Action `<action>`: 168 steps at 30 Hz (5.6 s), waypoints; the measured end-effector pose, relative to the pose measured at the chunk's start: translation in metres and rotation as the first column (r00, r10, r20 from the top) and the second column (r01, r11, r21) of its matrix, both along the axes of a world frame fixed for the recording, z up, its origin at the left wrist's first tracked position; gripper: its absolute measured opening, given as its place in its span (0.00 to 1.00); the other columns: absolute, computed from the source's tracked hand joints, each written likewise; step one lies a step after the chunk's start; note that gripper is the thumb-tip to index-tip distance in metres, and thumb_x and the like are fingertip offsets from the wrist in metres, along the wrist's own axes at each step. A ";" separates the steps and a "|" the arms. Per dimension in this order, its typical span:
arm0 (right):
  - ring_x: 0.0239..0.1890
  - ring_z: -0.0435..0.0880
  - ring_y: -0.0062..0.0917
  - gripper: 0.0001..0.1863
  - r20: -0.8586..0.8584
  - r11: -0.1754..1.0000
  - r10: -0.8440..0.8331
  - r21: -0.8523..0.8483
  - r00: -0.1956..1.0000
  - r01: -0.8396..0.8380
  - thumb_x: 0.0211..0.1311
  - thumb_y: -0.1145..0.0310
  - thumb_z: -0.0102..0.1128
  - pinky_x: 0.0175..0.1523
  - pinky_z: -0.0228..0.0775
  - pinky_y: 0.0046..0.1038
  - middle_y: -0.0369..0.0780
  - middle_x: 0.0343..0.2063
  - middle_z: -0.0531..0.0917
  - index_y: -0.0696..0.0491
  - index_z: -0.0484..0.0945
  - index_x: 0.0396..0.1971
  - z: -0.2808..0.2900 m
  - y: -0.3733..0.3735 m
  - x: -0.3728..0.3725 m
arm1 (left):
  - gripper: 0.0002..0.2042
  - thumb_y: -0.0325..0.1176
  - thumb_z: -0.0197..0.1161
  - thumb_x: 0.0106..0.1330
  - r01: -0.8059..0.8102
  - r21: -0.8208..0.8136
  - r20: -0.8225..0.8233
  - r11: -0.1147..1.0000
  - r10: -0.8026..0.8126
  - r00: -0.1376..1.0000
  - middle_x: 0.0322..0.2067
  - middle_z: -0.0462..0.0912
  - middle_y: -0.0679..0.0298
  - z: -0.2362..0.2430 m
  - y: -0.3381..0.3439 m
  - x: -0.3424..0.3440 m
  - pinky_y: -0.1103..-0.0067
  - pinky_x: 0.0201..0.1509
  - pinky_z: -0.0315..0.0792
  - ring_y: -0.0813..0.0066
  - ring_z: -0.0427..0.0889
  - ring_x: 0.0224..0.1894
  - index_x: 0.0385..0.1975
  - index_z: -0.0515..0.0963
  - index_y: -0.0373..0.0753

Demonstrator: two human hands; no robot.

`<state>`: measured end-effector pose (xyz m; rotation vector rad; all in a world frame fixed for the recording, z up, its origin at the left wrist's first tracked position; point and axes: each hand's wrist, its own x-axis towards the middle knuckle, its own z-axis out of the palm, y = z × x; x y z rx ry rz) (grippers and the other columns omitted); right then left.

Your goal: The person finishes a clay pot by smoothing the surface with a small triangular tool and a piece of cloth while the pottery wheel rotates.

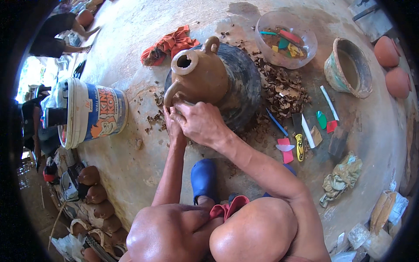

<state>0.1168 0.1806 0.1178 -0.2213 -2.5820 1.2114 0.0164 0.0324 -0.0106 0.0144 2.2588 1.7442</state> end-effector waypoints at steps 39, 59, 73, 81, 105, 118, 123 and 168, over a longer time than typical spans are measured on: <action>0.29 0.90 0.51 0.34 0.206 0.984 0.020 0.171 0.978 -0.056 0.72 0.51 0.65 0.36 0.85 0.52 0.47 0.28 0.90 0.29 0.68 0.76 -0.007 0.015 0.011 | 0.29 0.47 0.54 0.85 -0.144 -0.176 -0.323 0.974 0.081 0.943 0.64 0.79 0.39 -0.008 0.016 0.020 0.60 0.69 0.72 0.44 0.80 0.65 0.73 0.66 0.29; 0.38 0.92 0.45 0.26 -0.037 0.996 0.041 0.083 0.998 -0.037 0.73 0.57 0.67 0.41 0.88 0.43 0.47 0.43 0.92 0.41 0.80 0.69 -0.031 0.024 0.046 | 0.31 0.48 0.54 0.84 -0.206 -0.223 -0.351 0.953 0.119 0.929 0.67 0.76 0.35 -0.012 0.019 0.018 0.58 0.73 0.68 0.42 0.76 0.70 0.74 0.65 0.27; 0.34 0.86 0.38 0.10 -0.245 0.807 -0.589 -0.214 0.770 0.550 0.68 0.67 0.75 0.40 0.77 0.39 0.45 0.34 0.86 0.57 0.84 0.36 -0.011 0.137 0.013 | 0.30 0.56 0.47 0.85 0.073 -0.430 -0.147 0.900 -0.149 0.978 0.67 0.78 0.39 0.007 0.021 -0.048 0.54 0.72 0.69 0.36 0.76 0.70 0.76 0.66 0.42; 0.52 0.89 0.44 0.28 -0.428 0.890 -0.448 -0.128 0.785 0.438 0.62 0.57 0.81 0.59 0.81 0.40 0.48 0.49 0.90 0.58 0.86 0.56 -0.011 0.127 -0.027 | 0.26 0.51 0.49 0.84 -0.040 -0.430 -0.231 0.902 -0.067 0.971 0.63 0.80 0.36 0.003 0.021 -0.051 0.52 0.69 0.70 0.32 0.77 0.67 0.69 0.73 0.38; 0.58 0.83 0.53 0.12 -0.411 0.840 -0.505 -0.034 0.759 0.541 0.73 0.58 0.68 0.63 0.75 0.47 0.49 0.56 0.86 0.47 0.93 0.48 0.015 0.125 -0.023 | 0.22 0.42 0.54 0.76 -0.047 -0.437 -0.269 0.898 -0.081 0.960 0.47 0.88 0.37 -0.021 0.014 -0.062 0.57 0.56 0.76 0.42 0.88 0.53 0.50 0.82 0.25; 0.85 0.45 0.59 0.23 -0.484 0.964 -0.202 0.058 0.851 0.261 0.69 0.43 0.69 0.84 0.43 0.61 0.46 0.83 0.59 0.32 0.90 0.60 -0.030 0.132 0.009 | 0.22 0.38 0.54 0.71 -0.009 -0.448 -0.318 0.894 -0.150 0.936 0.50 0.88 0.42 -0.037 -0.002 -0.083 0.60 0.59 0.76 0.48 0.87 0.54 0.55 0.82 0.27; 0.84 0.46 0.60 0.20 -0.404 0.929 -0.219 0.193 0.888 0.317 0.65 0.49 0.75 0.82 0.50 0.61 0.46 0.82 0.61 0.37 0.93 0.54 -0.032 0.138 0.021 | 0.15 0.33 0.54 0.65 0.044 -0.493 -0.258 0.869 -0.194 0.946 0.31 0.88 0.46 -0.048 0.003 -0.089 0.55 0.42 0.76 0.46 0.86 0.34 0.31 0.85 0.30; 0.48 0.86 0.46 0.13 -0.097 0.402 -0.866 0.447 0.491 0.799 0.63 0.66 0.70 0.54 0.77 0.46 0.47 0.37 0.88 0.50 0.90 0.46 0.009 0.202 0.178 | 0.23 0.47 0.51 0.84 0.205 -0.363 -0.228 0.909 -0.300 0.926 0.57 0.85 0.46 -0.041 0.001 -0.117 0.57 0.60 0.75 0.48 0.84 0.55 0.64 0.81 0.37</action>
